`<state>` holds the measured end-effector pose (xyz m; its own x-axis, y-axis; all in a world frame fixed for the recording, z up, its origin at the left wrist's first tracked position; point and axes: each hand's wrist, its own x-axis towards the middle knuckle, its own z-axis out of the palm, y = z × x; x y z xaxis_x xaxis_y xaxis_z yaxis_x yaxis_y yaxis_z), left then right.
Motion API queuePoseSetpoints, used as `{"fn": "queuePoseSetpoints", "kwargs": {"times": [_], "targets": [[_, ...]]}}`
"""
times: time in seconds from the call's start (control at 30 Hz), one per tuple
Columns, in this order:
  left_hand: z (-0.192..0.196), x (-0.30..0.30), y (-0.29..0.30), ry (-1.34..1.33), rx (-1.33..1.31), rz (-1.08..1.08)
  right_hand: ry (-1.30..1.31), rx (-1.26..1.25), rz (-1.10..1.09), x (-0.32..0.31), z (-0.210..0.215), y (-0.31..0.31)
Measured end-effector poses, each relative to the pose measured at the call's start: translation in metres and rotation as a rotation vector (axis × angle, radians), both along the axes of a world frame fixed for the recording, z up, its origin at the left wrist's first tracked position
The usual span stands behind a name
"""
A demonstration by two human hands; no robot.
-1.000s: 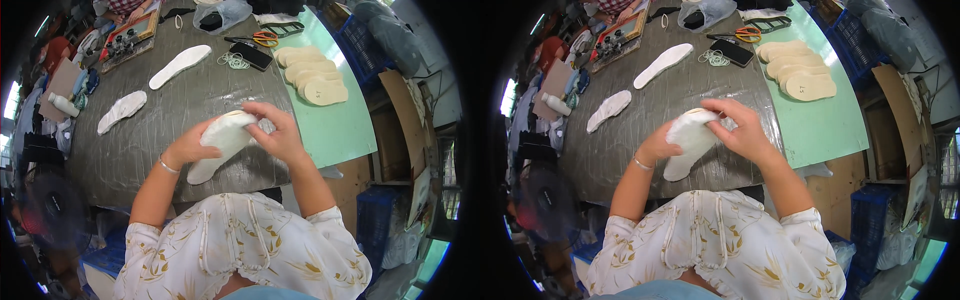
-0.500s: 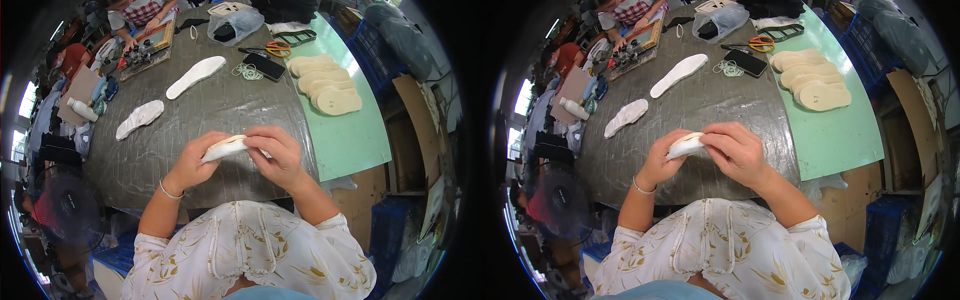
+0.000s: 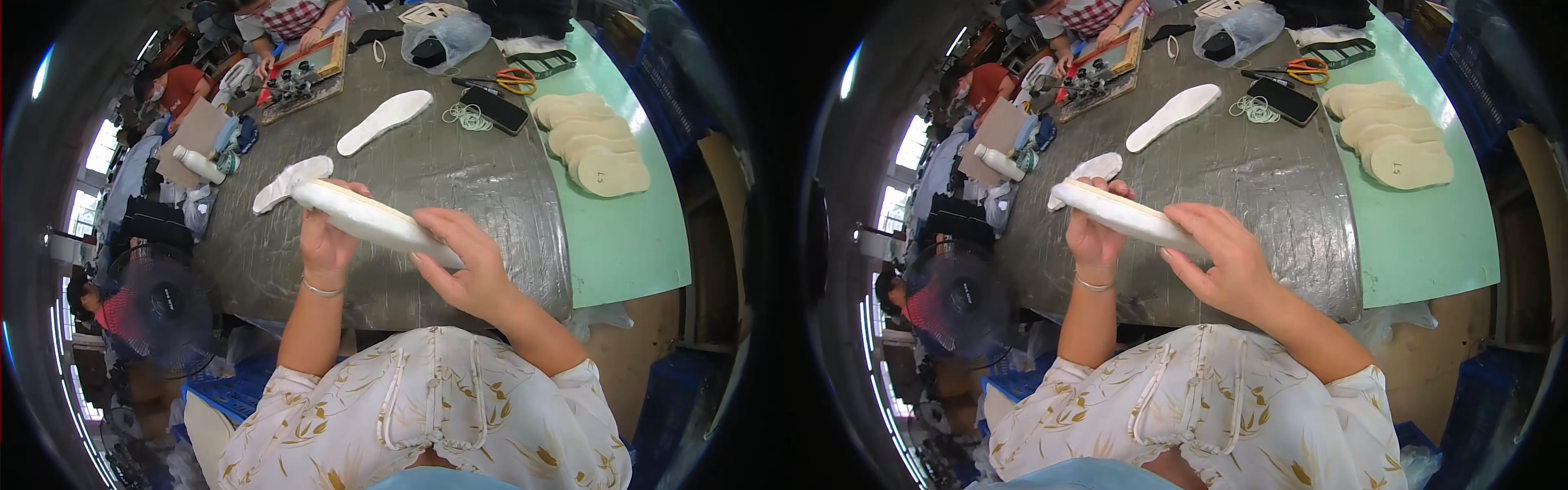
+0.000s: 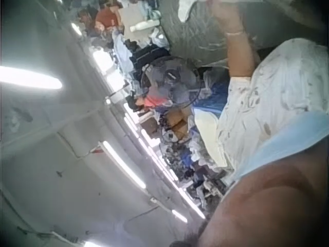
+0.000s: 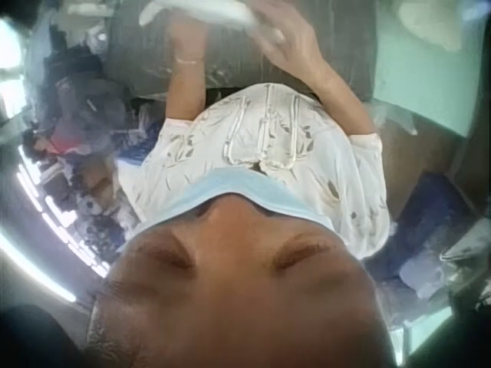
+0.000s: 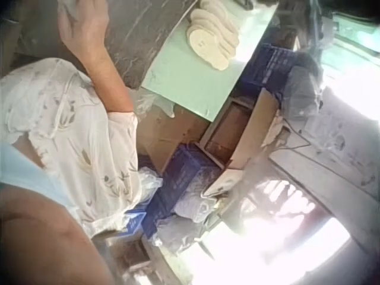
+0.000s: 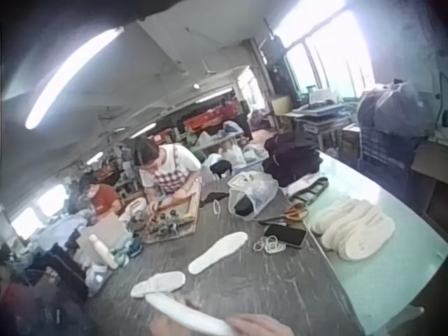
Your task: Assembling shoe insoles by aligning and pressing liners onto foam bases.
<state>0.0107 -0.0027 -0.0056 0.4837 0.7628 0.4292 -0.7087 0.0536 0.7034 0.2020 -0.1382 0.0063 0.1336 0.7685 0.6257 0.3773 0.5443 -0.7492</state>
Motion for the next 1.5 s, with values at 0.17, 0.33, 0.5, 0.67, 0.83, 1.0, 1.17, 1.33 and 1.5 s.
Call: {"fn": "queuePoseSetpoints", "kwargs": {"times": [0.17,0.33,0.5,0.67,0.83,1.0,1.17,1.33,1.5], "targets": [[-0.016,0.004,-0.001,-0.117,-0.116,-0.050,0.032,0.016,-0.001,-0.010,-0.004,0.002],[-0.023,0.009,0.003,-0.178,-0.197,-0.095,0.062,-0.113,-0.025,-0.002,-0.018,-0.004],[-0.030,0.007,0.012,-0.267,-0.262,-0.119,0.044,-0.247,-0.035,0.014,-0.034,-0.018],[-0.029,0.004,0.014,-0.257,-0.384,0.015,0.127,-0.425,0.041,0.036,-0.048,-0.037],[-0.041,-0.002,0.021,-0.288,-0.411,0.009,0.109,-0.361,-0.013,0.029,-0.048,-0.034],[-0.037,0.001,0.017,-0.355,-0.402,-0.084,-0.006,-0.255,-0.101,0.025,-0.049,-0.028],[-0.043,-0.004,0.020,-0.342,-0.402,-0.095,-0.100,-0.204,-0.149,0.021,-0.051,-0.028],[-0.058,-0.009,0.025,-0.428,-0.406,-0.104,-0.132,-0.176,-0.173,0.021,-0.056,-0.028],[-0.050,0.010,0.008,-0.024,-0.646,0.301,0.474,-0.684,0.035,0.039,-0.066,-0.024]]}}
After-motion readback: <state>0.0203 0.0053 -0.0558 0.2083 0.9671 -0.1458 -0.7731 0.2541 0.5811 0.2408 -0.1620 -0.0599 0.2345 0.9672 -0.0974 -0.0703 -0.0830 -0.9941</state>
